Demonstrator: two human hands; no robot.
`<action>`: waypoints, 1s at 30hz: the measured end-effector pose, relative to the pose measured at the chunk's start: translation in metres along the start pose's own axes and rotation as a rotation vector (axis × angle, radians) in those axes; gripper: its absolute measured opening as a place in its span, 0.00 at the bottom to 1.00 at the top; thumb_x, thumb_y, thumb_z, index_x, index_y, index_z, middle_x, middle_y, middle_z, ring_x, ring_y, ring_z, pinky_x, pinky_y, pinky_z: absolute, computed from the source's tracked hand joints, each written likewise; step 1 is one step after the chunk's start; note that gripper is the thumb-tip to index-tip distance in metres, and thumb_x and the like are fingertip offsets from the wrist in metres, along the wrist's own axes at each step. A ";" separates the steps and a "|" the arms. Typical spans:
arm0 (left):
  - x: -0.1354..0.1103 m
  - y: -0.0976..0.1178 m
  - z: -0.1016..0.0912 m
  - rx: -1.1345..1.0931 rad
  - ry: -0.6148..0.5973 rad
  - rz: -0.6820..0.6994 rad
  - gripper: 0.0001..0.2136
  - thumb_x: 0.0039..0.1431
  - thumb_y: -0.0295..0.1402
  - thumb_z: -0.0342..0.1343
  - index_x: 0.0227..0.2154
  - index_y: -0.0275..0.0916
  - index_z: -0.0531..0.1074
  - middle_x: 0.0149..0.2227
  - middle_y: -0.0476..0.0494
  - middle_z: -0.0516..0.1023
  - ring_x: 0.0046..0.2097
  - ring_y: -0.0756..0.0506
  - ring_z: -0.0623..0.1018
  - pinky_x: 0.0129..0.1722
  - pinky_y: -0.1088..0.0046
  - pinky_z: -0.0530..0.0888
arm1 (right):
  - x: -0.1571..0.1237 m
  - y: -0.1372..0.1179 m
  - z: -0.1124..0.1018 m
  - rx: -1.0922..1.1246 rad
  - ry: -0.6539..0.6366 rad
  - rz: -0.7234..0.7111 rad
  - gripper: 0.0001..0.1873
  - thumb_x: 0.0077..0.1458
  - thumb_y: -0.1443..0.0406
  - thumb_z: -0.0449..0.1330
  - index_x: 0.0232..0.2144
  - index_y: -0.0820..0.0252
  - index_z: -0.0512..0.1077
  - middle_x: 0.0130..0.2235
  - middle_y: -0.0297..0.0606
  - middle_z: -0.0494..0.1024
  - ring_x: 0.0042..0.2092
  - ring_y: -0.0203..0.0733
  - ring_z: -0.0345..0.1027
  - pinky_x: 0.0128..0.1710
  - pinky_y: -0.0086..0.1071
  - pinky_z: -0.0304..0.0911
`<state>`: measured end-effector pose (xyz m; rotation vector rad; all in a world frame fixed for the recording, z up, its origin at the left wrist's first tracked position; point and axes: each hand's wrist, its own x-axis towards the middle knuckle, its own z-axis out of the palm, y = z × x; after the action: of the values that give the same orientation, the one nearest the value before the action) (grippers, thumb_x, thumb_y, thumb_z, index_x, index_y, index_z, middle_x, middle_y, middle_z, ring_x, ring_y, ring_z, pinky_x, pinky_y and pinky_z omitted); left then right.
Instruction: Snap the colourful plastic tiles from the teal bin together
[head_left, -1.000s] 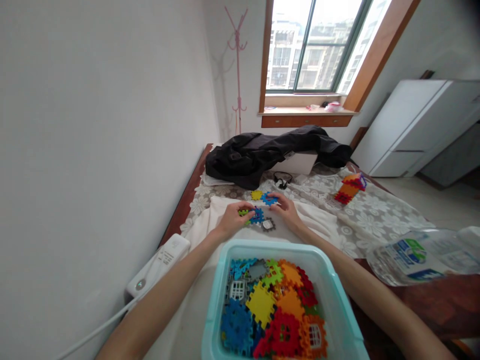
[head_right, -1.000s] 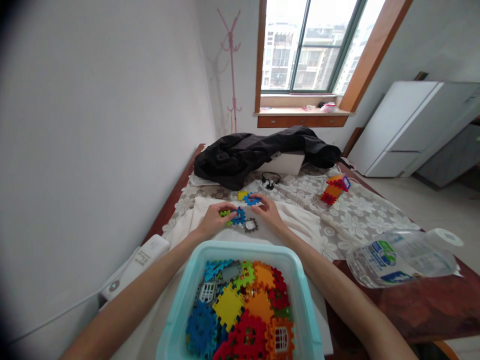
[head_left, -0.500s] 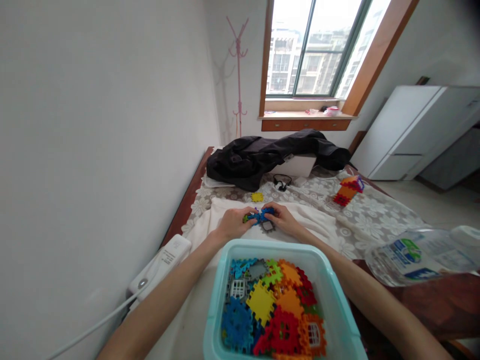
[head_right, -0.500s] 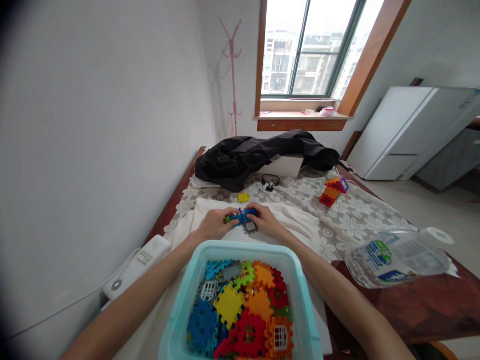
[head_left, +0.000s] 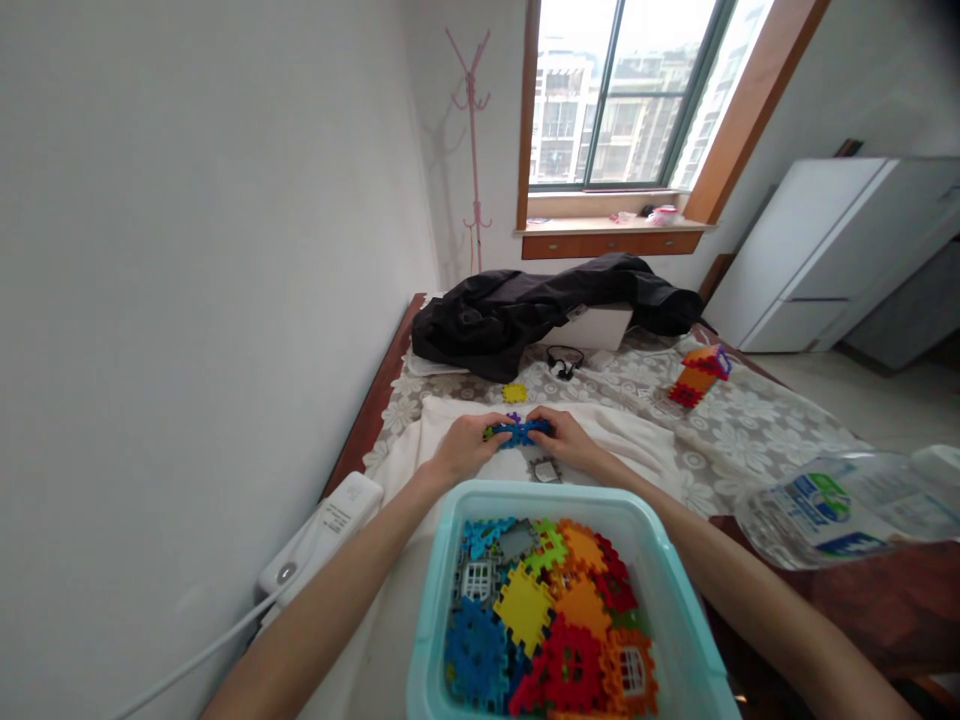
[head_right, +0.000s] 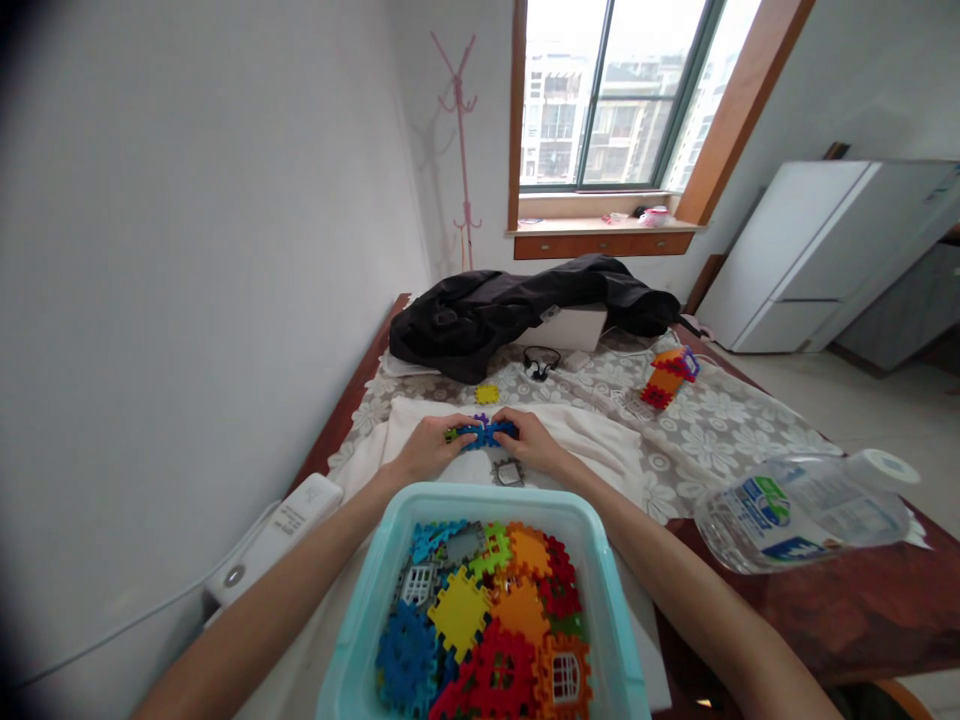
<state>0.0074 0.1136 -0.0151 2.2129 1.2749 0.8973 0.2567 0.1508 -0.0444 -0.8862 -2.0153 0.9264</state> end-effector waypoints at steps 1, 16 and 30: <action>0.000 -0.001 0.000 0.000 -0.002 -0.001 0.11 0.65 0.33 0.65 0.49 0.47 0.86 0.47 0.44 0.90 0.47 0.37 0.88 0.51 0.62 0.80 | 0.001 0.000 0.000 -0.017 -0.008 -0.007 0.08 0.59 0.61 0.63 0.40 0.57 0.78 0.36 0.38 0.82 0.37 0.46 0.73 0.40 0.37 0.66; 0.000 -0.002 0.002 0.000 -0.030 -0.040 0.10 0.66 0.33 0.64 0.49 0.42 0.84 0.48 0.43 0.89 0.49 0.38 0.86 0.53 0.62 0.78 | 0.000 0.003 0.003 -0.123 -0.074 -0.029 0.07 0.63 0.63 0.62 0.42 0.58 0.77 0.37 0.39 0.83 0.37 0.44 0.73 0.40 0.35 0.65; 0.001 -0.002 0.003 -0.067 -0.002 -0.085 0.07 0.64 0.32 0.66 0.44 0.41 0.84 0.42 0.44 0.89 0.43 0.40 0.85 0.47 0.64 0.78 | 0.000 0.004 0.005 -0.118 -0.068 -0.034 0.08 0.65 0.63 0.60 0.43 0.58 0.76 0.38 0.39 0.83 0.38 0.45 0.74 0.41 0.35 0.65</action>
<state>0.0086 0.1151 -0.0181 2.0916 1.3087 0.8915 0.2535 0.1513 -0.0498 -0.8921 -2.1555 0.8359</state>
